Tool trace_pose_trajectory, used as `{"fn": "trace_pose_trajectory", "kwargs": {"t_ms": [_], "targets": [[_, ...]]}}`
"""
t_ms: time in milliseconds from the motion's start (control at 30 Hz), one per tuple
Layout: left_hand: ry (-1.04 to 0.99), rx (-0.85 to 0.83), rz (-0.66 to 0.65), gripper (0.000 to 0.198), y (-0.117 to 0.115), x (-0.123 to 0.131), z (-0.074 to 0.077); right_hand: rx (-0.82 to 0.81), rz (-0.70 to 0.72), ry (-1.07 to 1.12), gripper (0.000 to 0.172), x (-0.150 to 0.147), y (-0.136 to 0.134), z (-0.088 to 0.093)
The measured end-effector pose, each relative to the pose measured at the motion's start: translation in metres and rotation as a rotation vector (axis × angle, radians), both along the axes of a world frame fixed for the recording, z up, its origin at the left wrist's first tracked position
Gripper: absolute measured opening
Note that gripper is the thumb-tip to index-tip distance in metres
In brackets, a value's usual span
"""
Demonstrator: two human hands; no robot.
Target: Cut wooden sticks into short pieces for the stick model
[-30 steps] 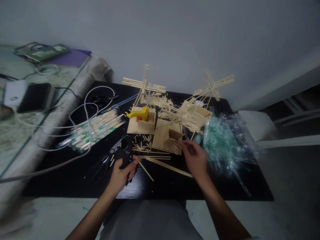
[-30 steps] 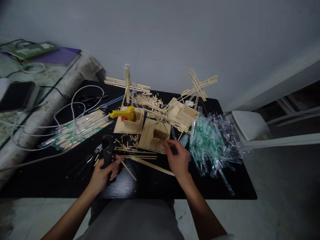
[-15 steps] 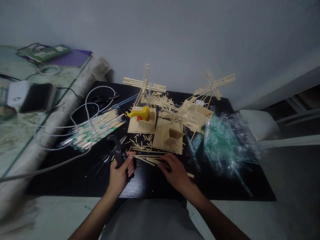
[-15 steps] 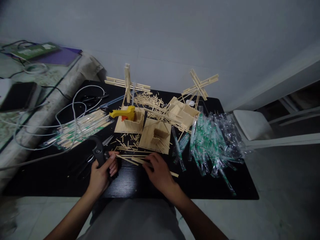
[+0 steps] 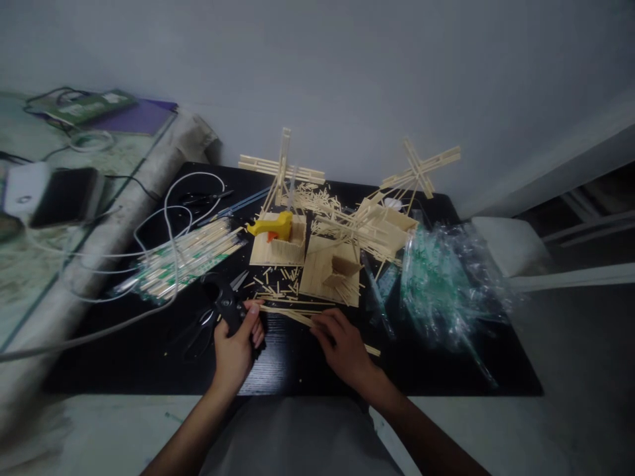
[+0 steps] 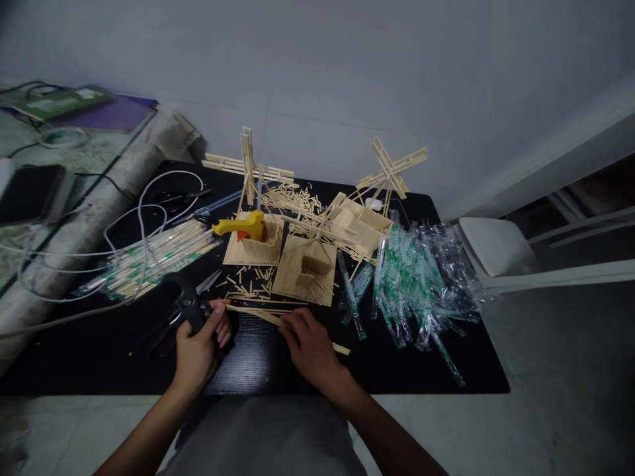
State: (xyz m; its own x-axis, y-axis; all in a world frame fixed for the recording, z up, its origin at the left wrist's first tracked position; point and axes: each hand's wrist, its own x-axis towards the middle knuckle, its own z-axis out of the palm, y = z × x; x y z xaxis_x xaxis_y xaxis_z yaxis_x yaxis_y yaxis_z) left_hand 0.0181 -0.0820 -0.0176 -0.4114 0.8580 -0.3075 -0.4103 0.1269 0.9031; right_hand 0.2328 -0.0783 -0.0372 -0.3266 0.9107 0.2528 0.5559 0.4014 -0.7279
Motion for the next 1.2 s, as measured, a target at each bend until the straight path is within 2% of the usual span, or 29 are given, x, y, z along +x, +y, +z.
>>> {"fn": "trace_pose_trajectory", "kwargs": {"t_ms": [300, 500, 633, 733, 833, 900, 933, 967, 1067, 1100, 1133, 1200], "targets": [[0.038, -0.019, -0.031, 0.035, 0.001, -0.002, -0.004, -0.066, 0.002, 0.144, 0.011, -0.001, 0.003, 0.005], [0.125, -0.094, -0.145, 0.040, 0.000, -0.002, -0.003, -0.079, -0.010, 0.143, 0.009, -0.009, 0.001, 0.009], [0.207, -0.171, -0.243, 0.046, 0.004, -0.017, 0.008, -0.112, -0.035, 0.150, 0.009, -0.011, 0.004, 0.015], [0.424, -0.160, -0.374, 0.050, 0.012, -0.042, 0.022, -0.116, -0.059, 0.137, 0.008, -0.006, 0.006, 0.022], [0.697, -0.124, -0.291, 0.045, 0.016, -0.064, 0.035, -0.167, -0.074, 0.127, 0.011, -0.002, 0.009, 0.029], [0.834, -0.090, -0.204, 0.041, 0.014, -0.066, 0.039, -0.184, -0.076, 0.134, 0.012, -0.002, 0.009, 0.032], [0.892, -0.067, -0.207, 0.037, 0.011, -0.063, 0.039, -0.182, -0.074, 0.144, 0.013, -0.003, 0.010, 0.034], [0.946, -0.043, -0.247, 0.034, 0.008, -0.058, 0.040, -0.175, -0.072, 0.158, 0.013, -0.005, 0.010, 0.035], [0.986, 0.051, -0.651, 0.026, 0.002, -0.048, 0.041, -0.155, -0.060, 0.199, 0.013, -0.011, 0.010, 0.038], [0.992, 0.047, -0.715, 0.025, 0.002, -0.049, 0.042, -0.156, -0.061, 0.206, 0.013, -0.011, 0.010, 0.039], [1.008, 0.034, -0.736, 0.024, 0.003, -0.052, 0.044, -0.161, -0.067, 0.209, 0.013, -0.011, 0.010, 0.039], [1.066, -0.003, -0.580, 0.028, 0.006, -0.061, 0.047, -0.186, -0.092, 0.205, 0.013, -0.010, 0.010, 0.041]]}}
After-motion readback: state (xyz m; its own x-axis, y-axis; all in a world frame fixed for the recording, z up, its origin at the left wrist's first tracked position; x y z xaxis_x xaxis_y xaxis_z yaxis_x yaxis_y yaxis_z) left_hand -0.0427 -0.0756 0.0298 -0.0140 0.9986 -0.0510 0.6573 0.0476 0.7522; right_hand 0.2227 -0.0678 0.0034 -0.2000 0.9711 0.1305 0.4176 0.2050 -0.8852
